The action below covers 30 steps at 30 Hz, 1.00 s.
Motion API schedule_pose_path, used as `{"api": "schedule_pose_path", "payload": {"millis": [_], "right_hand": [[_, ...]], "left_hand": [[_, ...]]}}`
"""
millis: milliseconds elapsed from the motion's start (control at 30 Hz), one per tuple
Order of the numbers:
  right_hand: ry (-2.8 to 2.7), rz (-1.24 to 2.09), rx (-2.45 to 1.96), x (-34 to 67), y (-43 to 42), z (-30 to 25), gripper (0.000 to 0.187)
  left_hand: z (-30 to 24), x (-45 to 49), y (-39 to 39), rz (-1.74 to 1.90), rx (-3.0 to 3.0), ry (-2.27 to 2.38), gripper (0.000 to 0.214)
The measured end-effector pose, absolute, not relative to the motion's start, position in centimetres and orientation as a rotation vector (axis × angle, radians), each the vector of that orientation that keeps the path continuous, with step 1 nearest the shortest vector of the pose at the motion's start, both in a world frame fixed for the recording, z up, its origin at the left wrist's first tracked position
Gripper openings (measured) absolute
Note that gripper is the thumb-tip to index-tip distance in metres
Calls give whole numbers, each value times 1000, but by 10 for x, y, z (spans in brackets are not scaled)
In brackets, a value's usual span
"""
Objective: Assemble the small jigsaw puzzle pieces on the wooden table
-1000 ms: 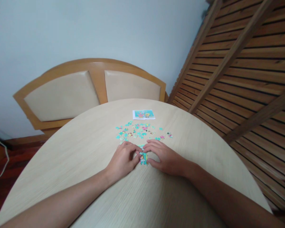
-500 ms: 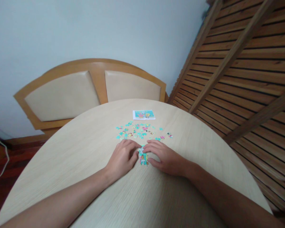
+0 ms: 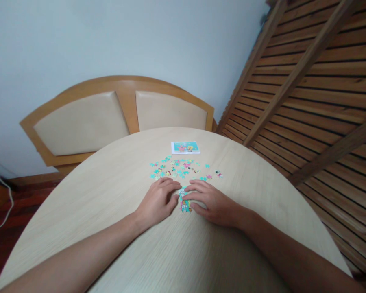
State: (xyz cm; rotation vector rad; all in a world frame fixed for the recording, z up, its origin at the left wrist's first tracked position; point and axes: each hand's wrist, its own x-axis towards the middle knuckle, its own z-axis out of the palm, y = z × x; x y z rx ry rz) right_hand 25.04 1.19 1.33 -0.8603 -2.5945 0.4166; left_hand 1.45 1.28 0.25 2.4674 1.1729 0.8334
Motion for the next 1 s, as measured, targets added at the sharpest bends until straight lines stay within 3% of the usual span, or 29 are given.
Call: {"api": "schedule_pose_path", "payload": {"millis": [267,733,1000], "right_hand": [[-2588,397,-856,250,11,14,31],[-2646,264,-868,250,10,20,27],[-2157,-23,-1749,298,43,27,25]], "left_hand": [[8,16,6,798,2538,1083,41],[8,15,6,760,2527,1076,44],[6,13,5,746,2552,1092,35]]}}
